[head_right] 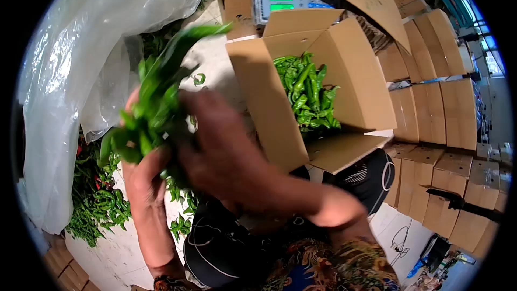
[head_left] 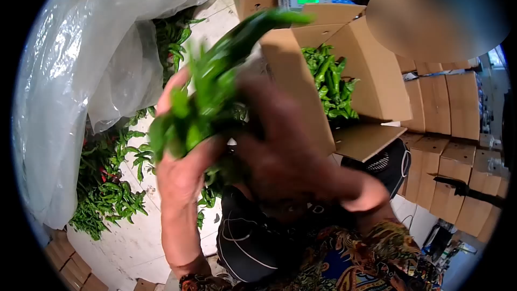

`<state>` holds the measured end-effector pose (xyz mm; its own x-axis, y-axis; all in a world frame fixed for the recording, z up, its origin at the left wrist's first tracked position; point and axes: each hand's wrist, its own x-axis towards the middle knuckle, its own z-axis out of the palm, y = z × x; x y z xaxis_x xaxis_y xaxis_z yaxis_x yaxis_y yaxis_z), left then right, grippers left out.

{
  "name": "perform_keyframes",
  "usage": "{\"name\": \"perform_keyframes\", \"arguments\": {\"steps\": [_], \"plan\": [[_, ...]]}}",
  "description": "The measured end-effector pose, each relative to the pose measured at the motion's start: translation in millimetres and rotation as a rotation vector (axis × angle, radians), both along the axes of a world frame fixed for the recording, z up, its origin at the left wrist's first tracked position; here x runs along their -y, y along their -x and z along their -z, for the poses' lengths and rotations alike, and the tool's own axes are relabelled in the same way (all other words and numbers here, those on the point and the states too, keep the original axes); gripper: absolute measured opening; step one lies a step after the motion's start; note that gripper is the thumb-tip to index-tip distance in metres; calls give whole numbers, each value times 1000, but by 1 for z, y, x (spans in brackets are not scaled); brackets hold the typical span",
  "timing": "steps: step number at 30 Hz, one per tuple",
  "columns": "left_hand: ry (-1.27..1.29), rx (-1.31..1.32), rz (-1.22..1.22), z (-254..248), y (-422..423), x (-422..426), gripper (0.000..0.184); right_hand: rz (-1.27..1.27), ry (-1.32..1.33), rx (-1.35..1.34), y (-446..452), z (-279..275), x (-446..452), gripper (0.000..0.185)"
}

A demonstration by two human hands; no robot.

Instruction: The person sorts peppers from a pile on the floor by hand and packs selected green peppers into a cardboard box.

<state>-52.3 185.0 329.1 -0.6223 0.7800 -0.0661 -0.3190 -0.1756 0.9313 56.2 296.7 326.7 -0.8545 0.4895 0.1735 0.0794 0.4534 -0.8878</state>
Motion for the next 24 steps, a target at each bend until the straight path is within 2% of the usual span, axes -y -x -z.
{"name": "perform_keyframes", "arguments": {"steps": [1,3,4,6,8,9,10,11,12,14,15,16,17,18,19,20,21,23,24], "plan": [[57,-62,96,-16,-7,-23,81,-12,-60,-14,-14,-14,-23,50],[-1,-13,274,-3,-30,-68,77,55,328,46,-51,-31,-85,44],[-1,-22,345,4,-42,-88,75,124,200,269,-60,-47,-97,43],[111,-209,363,25,-58,-109,69,117,-234,775,-90,-8,-150,50],[259,-435,252,56,-58,-109,61,220,-1138,928,-116,14,-140,46],[214,-373,248,59,-48,-94,60,262,-1090,676,-124,12,-136,43],[185,-307,240,62,-30,-67,58,256,-834,470,-121,-3,-115,32],[157,-245,234,67,-14,-36,56,347,-309,499,-114,-29,-84,25],[263,-144,78,77,0,0,55,374,-289,387,-118,-32,-60,19],[442,57,-276,118,26,82,50,223,-268,292,-130,-15,-19,19],[517,163,-472,158,31,131,47,22,-399,362,-123,-14,-2,21],[639,177,-642,202,25,190,42,-48,-101,396,-117,6,13,20],[760,267,-787,228,10,236,44,-94,7,472,-114,36,22,23],[859,356,-841,270,-11,297,49,-136,114,556,-109,69,31,27],[1080,406,-934,296,-33,335,58,-189,-4,542,-107,111,40,33],[1199,269,-993,348,-63,391,64,-241,-127,524,-106,150,47,40],[1332,135,-1051,397,-92,444,71,-249,-136,529,-103,180,57,42],[1416,558,-1053,379,-110,433,82,-261,-154,545,-99,224,75,48],[1399,546,-1073,449,-133,489,90,-261,-156,592,-93,238,80,48]]}}
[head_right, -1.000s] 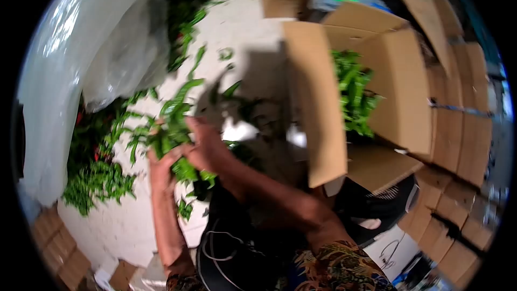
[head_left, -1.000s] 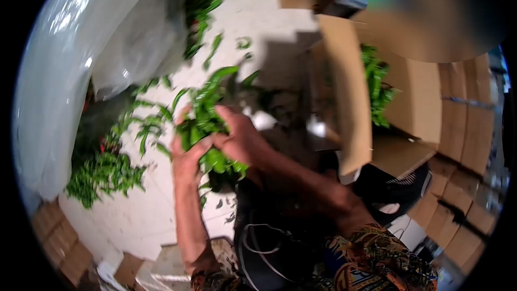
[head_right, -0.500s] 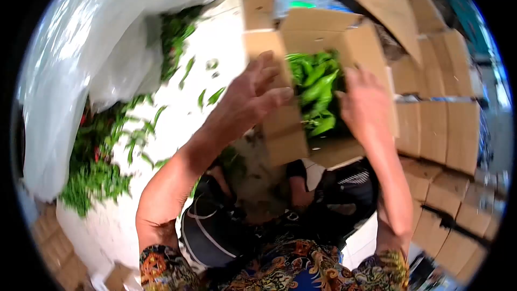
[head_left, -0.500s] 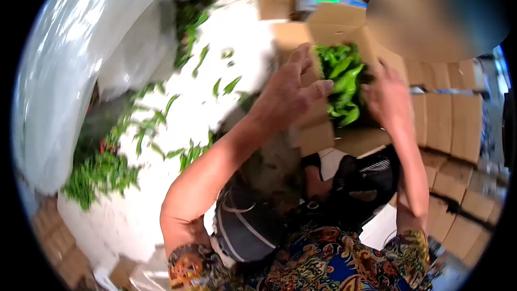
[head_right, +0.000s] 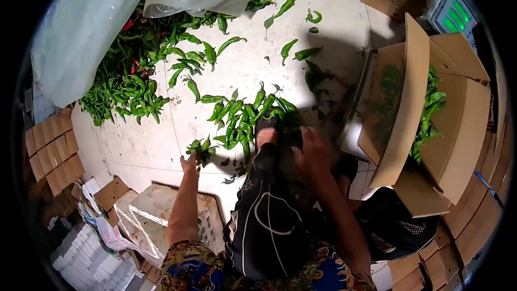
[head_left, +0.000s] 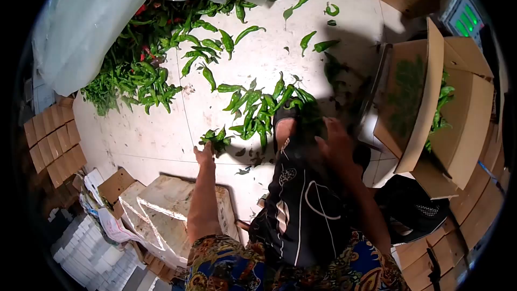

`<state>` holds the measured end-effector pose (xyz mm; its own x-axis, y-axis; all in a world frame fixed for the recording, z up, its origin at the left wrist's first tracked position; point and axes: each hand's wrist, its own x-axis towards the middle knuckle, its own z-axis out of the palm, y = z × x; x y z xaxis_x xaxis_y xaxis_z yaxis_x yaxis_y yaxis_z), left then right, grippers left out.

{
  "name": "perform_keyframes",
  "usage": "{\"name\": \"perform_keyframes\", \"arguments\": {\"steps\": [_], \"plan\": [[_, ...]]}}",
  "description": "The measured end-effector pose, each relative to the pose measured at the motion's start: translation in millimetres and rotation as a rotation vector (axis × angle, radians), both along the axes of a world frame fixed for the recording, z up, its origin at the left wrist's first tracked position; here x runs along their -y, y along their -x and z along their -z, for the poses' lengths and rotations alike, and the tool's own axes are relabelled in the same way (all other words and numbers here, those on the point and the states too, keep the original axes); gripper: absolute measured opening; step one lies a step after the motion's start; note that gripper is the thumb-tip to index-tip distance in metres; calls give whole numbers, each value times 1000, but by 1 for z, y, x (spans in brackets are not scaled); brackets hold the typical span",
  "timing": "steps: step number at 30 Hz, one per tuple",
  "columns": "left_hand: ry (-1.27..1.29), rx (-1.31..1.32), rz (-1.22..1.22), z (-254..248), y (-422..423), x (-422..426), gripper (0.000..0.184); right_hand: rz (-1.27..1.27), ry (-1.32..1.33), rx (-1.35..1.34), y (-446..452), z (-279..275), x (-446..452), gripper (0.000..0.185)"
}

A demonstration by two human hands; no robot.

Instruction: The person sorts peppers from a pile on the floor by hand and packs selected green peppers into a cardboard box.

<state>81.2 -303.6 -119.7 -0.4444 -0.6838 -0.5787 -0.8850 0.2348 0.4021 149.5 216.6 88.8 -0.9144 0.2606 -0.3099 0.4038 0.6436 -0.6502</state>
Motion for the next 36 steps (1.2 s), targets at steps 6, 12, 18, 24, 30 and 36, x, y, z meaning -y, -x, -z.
{"name": "perform_keyframes", "arguments": {"steps": [6,12,18,24,30,36], "plan": [[11,-221,445,-58,39,-149,66,100,61,14,31,101,23,52],[-599,-296,497,-124,93,-248,44,229,329,-162,86,88,12,52],[-31,-667,898,-102,167,-234,36,249,-403,-229,111,116,-53,56],[320,-858,1078,-81,271,-254,45,139,-490,46,143,131,-67,54],[375,-517,1049,-44,282,-300,40,74,-328,68,136,136,-72,53],[254,-781,1121,-79,277,-329,37,142,-334,-144,146,119,-80,65]]}}
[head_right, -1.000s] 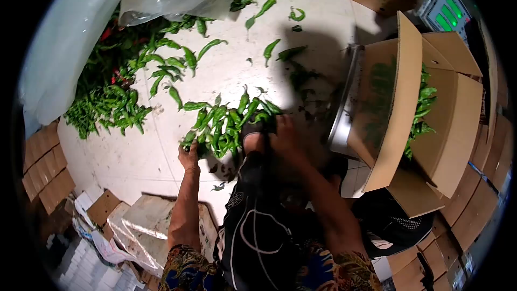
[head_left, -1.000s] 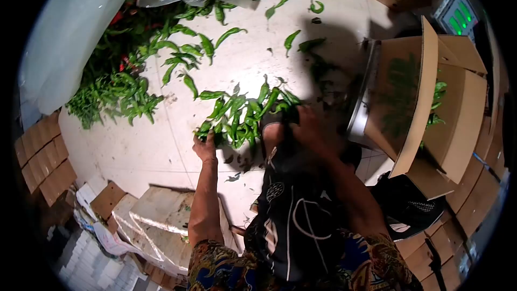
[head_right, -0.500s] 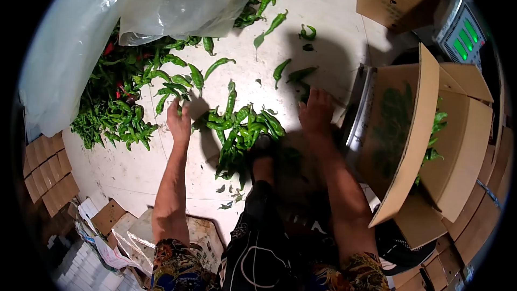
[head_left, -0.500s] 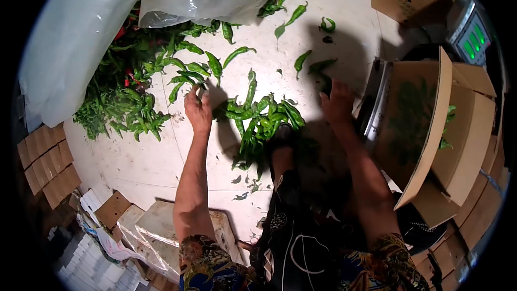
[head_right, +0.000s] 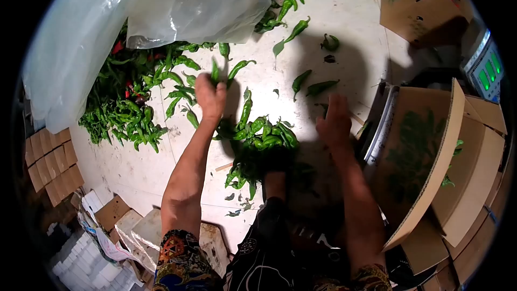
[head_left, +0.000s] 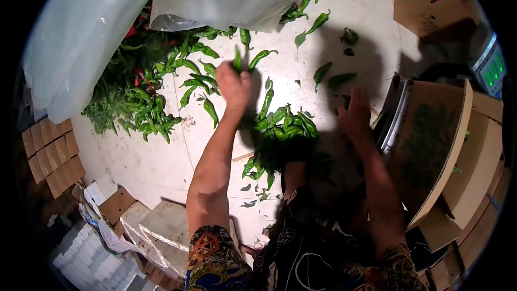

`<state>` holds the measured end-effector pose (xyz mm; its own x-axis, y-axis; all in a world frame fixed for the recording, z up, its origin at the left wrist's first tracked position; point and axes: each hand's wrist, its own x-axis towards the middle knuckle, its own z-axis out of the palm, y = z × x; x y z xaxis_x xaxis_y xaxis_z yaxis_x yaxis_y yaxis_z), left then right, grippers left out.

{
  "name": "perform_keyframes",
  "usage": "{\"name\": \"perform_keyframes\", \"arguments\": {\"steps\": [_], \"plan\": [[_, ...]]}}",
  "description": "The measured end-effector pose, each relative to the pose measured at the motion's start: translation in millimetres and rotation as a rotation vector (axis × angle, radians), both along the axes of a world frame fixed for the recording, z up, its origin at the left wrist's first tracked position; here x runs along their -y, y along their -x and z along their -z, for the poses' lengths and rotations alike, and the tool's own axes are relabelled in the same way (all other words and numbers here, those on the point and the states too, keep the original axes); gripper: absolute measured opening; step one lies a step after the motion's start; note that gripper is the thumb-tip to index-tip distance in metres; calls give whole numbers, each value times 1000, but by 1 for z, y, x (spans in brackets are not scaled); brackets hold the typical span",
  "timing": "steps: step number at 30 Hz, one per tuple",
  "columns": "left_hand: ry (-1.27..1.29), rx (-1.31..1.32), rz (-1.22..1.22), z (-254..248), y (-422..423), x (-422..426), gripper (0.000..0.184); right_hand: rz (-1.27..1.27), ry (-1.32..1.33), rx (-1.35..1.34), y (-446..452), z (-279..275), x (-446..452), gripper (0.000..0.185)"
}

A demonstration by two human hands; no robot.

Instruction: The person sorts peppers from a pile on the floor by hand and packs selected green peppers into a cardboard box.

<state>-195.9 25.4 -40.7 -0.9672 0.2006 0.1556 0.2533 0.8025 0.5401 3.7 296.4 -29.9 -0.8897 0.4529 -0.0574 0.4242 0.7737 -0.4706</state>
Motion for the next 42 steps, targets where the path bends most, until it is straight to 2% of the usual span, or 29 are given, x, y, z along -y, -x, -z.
{"name": "perform_keyframes", "arguments": {"steps": [2,3,4,7,8,11,13,15,16,17,19,23,25,27,29,30,33,35,37,39,40,41,42], "plan": [[19,-61,95,6,3,-26,47,-120,-136,8,17,-4,1,64],[46,51,190,7,6,-37,47,-179,-205,7,23,-3,2,64],[143,89,171,7,0,-50,48,-167,-234,65,26,1,5,57],[295,67,200,15,-4,-63,49,-111,-115,376,20,20,-1,49],[317,107,236,14,-3,-59,55,-81,-103,330,12,25,-3,47],[-133,183,144,4,0,-26,52,-26,-95,185,-19,29,-2,43],[-57,20,-33,-3,11,13,51,-24,-139,80,-33,28,-2,42],[-11,-171,-87,20,28,75,53,95,115,290,-33,11,6,43],[81,30,-197,14,32,97,56,155,241,395,-32,3,12,43],[174,233,-304,8,32,107,60,107,296,365,-35,5,18,44],[274,267,-431,14,26,97,69,12,408,303,-40,12,32,45],[417,319,-553,14,37,73,83,-77,287,232,-29,3,61,36],[362,422,-510,18,54,75,72,-27,285,216,-30,0,63,32],[365,347,-453,16,60,71,66,31,312,278,-29,-4,59,30],[222,221,-455,12,50,77,66,41,315,240,-35,-4,50,29],[124,259,-393,8,41,84,67,49,321,225,-41,-4,48,28],[-37,331,-171,-6,-4,103,62,49,576,158,-43,-11,41,25],[-641,568,-235,-8,-44,100,51,-16,500,184,-46,5,50,30],[-687,636,-119,-48,-77,72,56,-42,473,209,-45,7,64,35],[-251,483,154,-13,-99,97,64,-37,492,225,-37,-1,77,39],[-11,357,244,-18,-106,88,73,-26,465,262,-34,-1,84,40],[121,320,251,-23,-112,81,80,-38,393,288,-32,-1,90,39],[131,309,237,-19,-116,82,82,-48,320,312,-30,-1,93,39]]}}
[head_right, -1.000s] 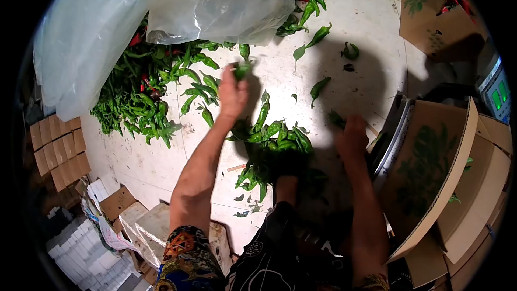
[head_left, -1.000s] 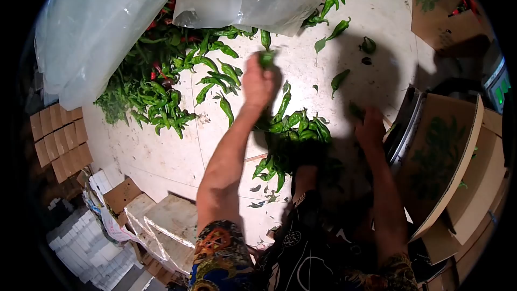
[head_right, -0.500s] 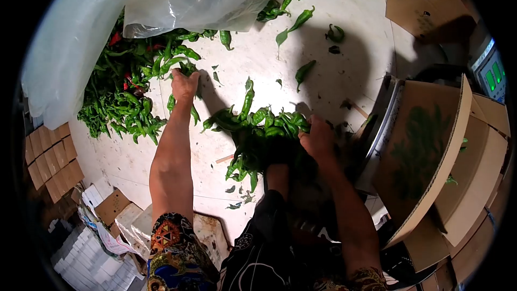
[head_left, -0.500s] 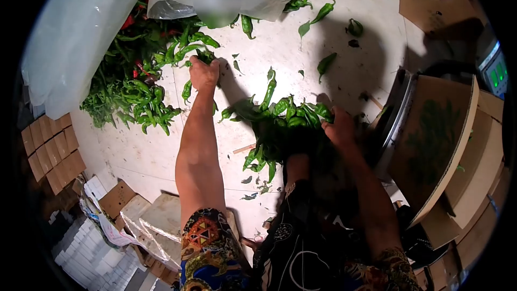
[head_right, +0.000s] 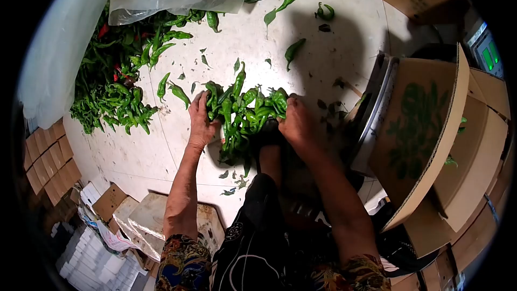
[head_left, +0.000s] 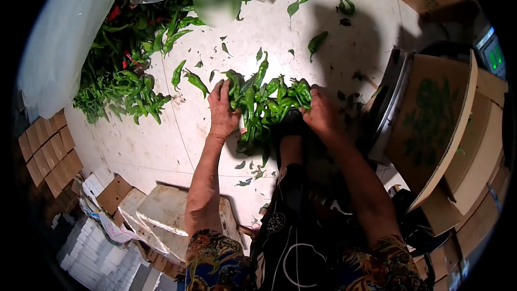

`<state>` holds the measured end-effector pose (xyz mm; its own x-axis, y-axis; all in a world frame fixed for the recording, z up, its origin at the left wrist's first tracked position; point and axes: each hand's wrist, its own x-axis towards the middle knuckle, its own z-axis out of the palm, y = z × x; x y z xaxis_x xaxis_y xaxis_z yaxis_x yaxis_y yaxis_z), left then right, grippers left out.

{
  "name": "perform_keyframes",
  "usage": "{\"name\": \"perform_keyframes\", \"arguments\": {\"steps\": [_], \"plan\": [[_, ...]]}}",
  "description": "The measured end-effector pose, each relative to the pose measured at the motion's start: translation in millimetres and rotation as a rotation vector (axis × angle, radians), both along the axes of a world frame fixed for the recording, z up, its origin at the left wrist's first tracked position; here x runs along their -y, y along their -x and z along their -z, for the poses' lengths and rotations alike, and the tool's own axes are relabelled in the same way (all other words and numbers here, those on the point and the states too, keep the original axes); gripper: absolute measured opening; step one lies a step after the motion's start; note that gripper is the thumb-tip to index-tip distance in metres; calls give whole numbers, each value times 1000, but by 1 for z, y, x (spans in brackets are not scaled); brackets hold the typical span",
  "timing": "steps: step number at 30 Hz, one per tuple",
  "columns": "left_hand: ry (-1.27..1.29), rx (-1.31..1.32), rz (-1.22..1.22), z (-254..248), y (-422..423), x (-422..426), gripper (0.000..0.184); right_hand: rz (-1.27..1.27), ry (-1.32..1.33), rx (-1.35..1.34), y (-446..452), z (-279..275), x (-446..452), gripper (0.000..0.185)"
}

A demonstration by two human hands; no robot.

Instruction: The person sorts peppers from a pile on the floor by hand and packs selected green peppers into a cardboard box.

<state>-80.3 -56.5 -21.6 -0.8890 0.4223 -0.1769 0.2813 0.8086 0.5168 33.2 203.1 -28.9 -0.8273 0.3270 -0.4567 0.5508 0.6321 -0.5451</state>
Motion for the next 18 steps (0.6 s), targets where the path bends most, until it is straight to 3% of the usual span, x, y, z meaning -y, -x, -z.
{"name": "perform_keyframes", "arguments": {"steps": [1,4,7,9,10,13,16,18], "plan": [[11,-12,-11,-3,-1,-4,84,-24,-70,19,2,1,1,38],[253,262,-196,-15,-2,-17,86,-48,56,132,9,14,-4,32],[-331,652,-292,-11,-3,-3,83,28,285,64,2,15,-24,30],[-510,878,-281,-17,-9,-5,82,77,637,154,4,13,-30,38],[-464,871,-230,-15,-13,-8,83,100,817,198,8,6,-31,43],[-420,857,-190,-11,-13,-17,83,64,812,118,13,-12,-26,50],[-529,916,-236,-18,-7,-27,84,247,1136,52,14,-21,-16,65],[-594,927,-267,-25,-7,-38,90,243,1156,-98,10,0,-9,68]]}}
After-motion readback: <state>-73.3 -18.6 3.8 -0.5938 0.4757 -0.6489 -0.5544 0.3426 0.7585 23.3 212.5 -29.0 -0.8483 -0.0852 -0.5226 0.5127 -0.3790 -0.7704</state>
